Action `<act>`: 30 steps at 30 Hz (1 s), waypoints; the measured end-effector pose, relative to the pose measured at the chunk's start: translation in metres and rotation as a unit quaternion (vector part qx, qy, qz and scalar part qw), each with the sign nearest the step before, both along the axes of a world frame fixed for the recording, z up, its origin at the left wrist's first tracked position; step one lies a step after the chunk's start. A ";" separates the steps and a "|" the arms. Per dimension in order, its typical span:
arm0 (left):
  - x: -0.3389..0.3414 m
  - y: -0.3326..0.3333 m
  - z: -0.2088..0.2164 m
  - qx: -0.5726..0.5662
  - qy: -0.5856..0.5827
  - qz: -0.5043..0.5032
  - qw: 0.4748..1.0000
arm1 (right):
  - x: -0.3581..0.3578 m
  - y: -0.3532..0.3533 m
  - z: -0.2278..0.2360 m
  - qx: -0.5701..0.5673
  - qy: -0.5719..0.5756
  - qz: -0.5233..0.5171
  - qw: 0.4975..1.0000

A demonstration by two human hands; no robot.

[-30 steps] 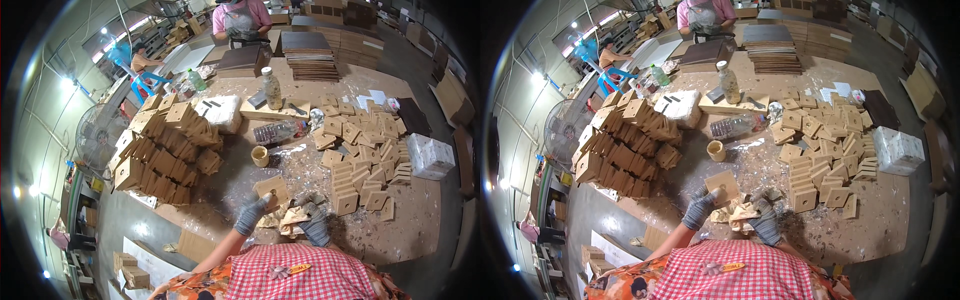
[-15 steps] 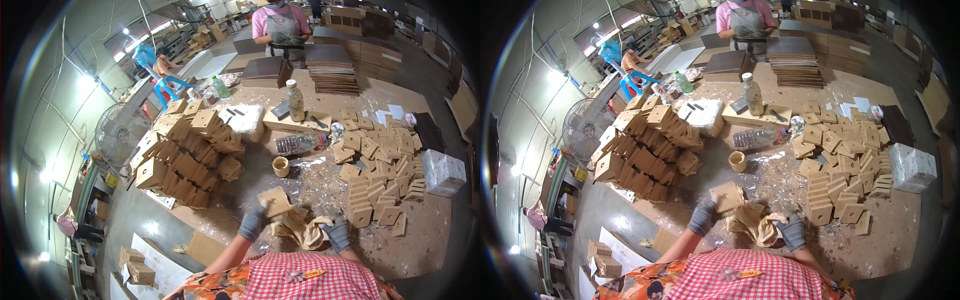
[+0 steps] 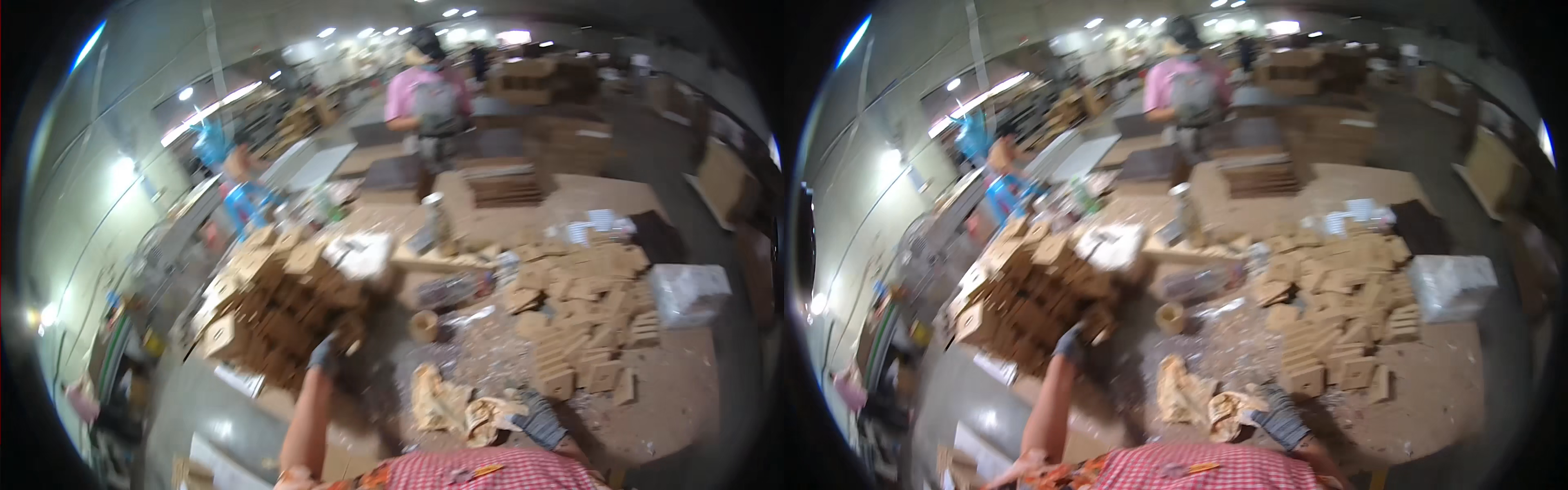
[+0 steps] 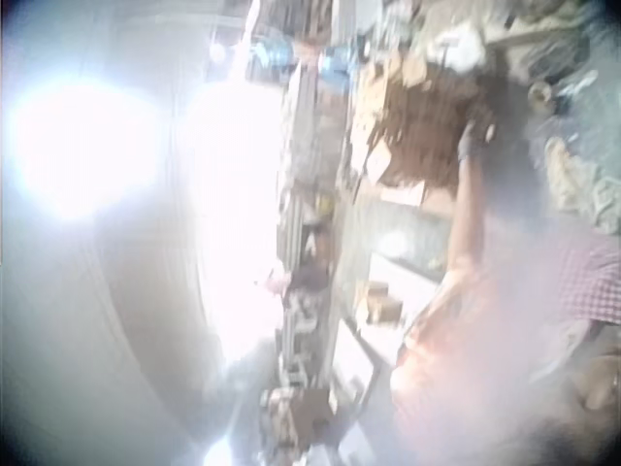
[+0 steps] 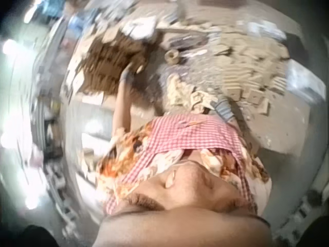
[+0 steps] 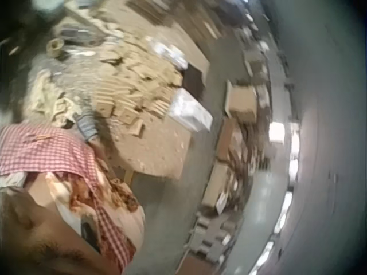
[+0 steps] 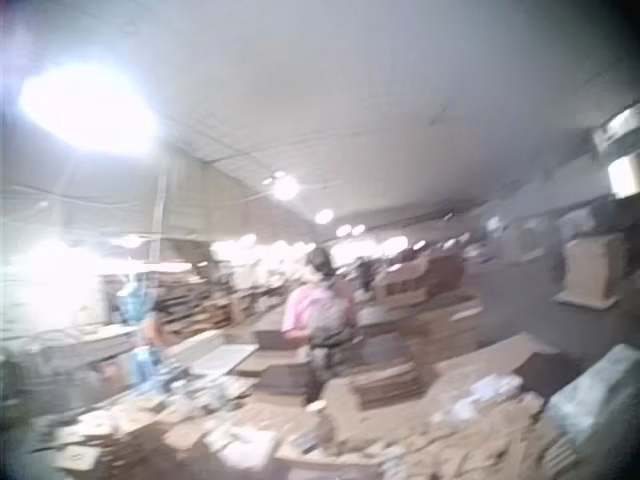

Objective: The person, wearing gloves, uses a cloth to wipe down and clean small square wood blocks one by one, removing dust and debris from all sides and holes.

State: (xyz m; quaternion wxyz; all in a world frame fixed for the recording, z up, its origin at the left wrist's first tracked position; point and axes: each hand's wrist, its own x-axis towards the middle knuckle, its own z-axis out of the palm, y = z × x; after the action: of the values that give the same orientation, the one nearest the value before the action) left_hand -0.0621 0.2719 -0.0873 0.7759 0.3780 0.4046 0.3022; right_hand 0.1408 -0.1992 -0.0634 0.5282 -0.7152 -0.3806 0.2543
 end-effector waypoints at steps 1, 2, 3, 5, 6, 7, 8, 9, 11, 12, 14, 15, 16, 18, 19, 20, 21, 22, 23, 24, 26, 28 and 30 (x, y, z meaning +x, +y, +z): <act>0.000 -0.019 0.023 -0.057 -0.053 -0.047 0.996 | 0.006 -0.005 -0.012 -0.019 0.032 -0.033 0.999; -0.007 -0.035 0.034 -0.028 -0.039 -0.075 0.996 | 0.015 -0.010 -0.031 0.004 0.028 -0.043 0.999; -0.019 -0.052 0.042 -0.033 0.018 -0.058 0.998 | 0.020 -0.016 -0.031 -0.021 0.014 -0.074 0.997; -0.058 -0.058 0.017 -0.066 0.018 -0.067 0.995 | 0.030 -0.035 -0.027 -0.047 -0.003 -0.136 0.990; -0.070 -0.054 -0.008 -0.065 -0.082 -0.143 0.984 | 0.036 -0.046 -0.025 -0.027 0.028 -0.170 0.985; -0.101 -0.049 -0.046 -0.064 -0.055 -0.101 0.991 | 0.038 -0.054 -0.024 -0.002 0.058 -0.189 0.980; -0.114 -0.042 -0.071 -0.062 -0.026 -0.056 0.996 | 0.042 -0.066 -0.027 0.001 0.054 -0.204 0.977; -0.112 -0.053 -0.072 -0.061 -0.003 -0.004 0.998 | 0.049 -0.086 -0.032 0.031 0.012 -0.226 0.973; -0.103 -0.075 -0.068 -0.064 0.025 0.048 0.996 | 0.050 -0.115 -0.031 0.129 0.004 -0.304 0.944; -0.100 -0.082 -0.068 -0.067 0.033 0.060 0.995 | 0.049 -0.125 -0.031 0.191 0.042 -0.359 0.912; -0.098 -0.096 -0.066 -0.067 0.032 0.075 0.994 | 0.052 -0.153 -0.029 0.206 0.179 -0.424 0.864; -0.101 -0.102 -0.063 -0.065 0.028 0.080 0.994 | 0.050 -0.159 -0.027 0.207 0.177 -0.426 0.863; -0.100 -0.107 -0.062 -0.061 0.021 0.083 0.995 | 0.051 -0.163 -0.024 0.207 0.197 -0.467 0.837; -0.105 -0.118 -0.059 -0.056 0.007 0.091 0.994 | 0.053 -0.166 -0.018 0.203 0.219 -0.506 0.809; -0.109 -0.122 -0.060 -0.050 0.004 0.092 0.995 | 0.057 -0.162 -0.017 0.193 0.205 -0.496 0.822; -0.105 -0.124 -0.060 -0.049 -0.004 0.086 0.995 | 0.055 -0.163 -0.022 0.179 0.192 -0.491 0.830; -0.109 -0.128 -0.058 -0.042 -0.022 0.082 0.996 | 0.065 -0.166 -0.054 0.249 0.147 -0.444 0.848; -0.110 -0.130 -0.057 -0.036 -0.037 0.074 0.996 | 0.062 -0.168 -0.055 0.219 0.144 -0.444 0.857; -0.106 -0.129 -0.051 -0.029 -0.058 0.060 0.996 | 0.063 -0.164 -0.044 0.189 0.141 -0.443 0.865; -0.095 -0.133 -0.043 -0.030 -0.075 0.036 0.996 | 0.053 -0.160 -0.021 0.175 0.066 -0.451 0.873; -0.070 -0.143 -0.020 -0.027 -0.106 0.000 0.994 | 0.053 -0.151 -0.013 0.143 0.100 -0.431 0.885; -0.042 -0.162 0.012 -0.034 -0.085 -0.019 0.996 | 0.058 -0.134 -0.027 0.175 -0.019 -0.368 0.913; -0.021 -0.171 0.024 -0.026 -0.065 -0.012 0.997 | 0.061 -0.116 -0.045 0.132 0.030 -0.356 0.925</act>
State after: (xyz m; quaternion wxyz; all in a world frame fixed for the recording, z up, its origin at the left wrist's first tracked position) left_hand -0.0829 0.1008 -0.0630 0.8137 0.3423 0.3565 0.3060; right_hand 0.2023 -0.3150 -0.1085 0.6843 -0.7198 -0.1154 0.0181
